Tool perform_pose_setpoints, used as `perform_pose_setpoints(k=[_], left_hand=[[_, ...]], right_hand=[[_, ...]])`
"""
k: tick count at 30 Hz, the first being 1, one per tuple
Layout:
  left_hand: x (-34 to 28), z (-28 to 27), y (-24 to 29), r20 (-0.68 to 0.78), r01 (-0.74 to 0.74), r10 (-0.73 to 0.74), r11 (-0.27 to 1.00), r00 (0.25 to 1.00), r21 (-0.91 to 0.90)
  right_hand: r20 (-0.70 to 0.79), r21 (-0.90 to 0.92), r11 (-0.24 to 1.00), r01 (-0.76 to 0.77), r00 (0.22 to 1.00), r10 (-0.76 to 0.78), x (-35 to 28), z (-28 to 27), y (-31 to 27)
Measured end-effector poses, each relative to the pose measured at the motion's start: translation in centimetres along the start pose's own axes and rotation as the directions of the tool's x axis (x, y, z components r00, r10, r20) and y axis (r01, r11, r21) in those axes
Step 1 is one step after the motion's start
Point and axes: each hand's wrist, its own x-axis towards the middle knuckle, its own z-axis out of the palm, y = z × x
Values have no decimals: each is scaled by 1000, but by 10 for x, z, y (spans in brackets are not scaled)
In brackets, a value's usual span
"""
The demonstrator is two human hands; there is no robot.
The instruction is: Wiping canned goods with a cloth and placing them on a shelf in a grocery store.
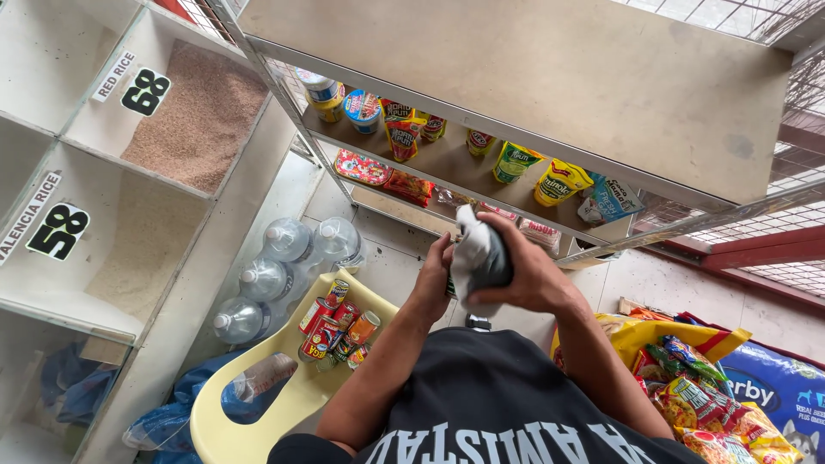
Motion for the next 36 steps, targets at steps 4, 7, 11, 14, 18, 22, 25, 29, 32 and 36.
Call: perform_pose_setpoints(k=[4,7,11,14,18,22,25,29,32,36], left_hand=[[13,-22,-11,74,13,-15,999,997,36],[-15,16,2,98,22,-23,1000,995,14],[-1,0,6,137,8,-16,998,990,61],[1,-5,5,129,-30,18,995,991,97],[2,-6,-4,344,-111,81,992,935,66],[-9,14,6,370,-147,169,985,914,-88],[-23,24,7,302,-106,135,988,944,-109],[-12,5,1,316,-2,-6,1000,949,23],[-8,5,2,257,-24,30,999,966,-26],[-1,-4,8,221,-63,54,997,974,36]], right_hand=[[-78,21,1000,-17,997,18,-1,4,-6],[-206,65,998,-9,978,22,4,12,21],[-27,81,996,38,999,-36,-4,4,6],[-79,70,994,88,993,-83,-5,10,8],[-310,221,971,92,951,-19,-9,20,15],[-151,166,944,286,953,-263,-11,16,10],[-201,129,950,285,945,-256,-7,19,26],[-371,103,965,240,910,-187,-7,18,17],[-121,67,962,265,959,-256,-8,9,11],[-66,68,947,313,949,-309,-5,10,17]])
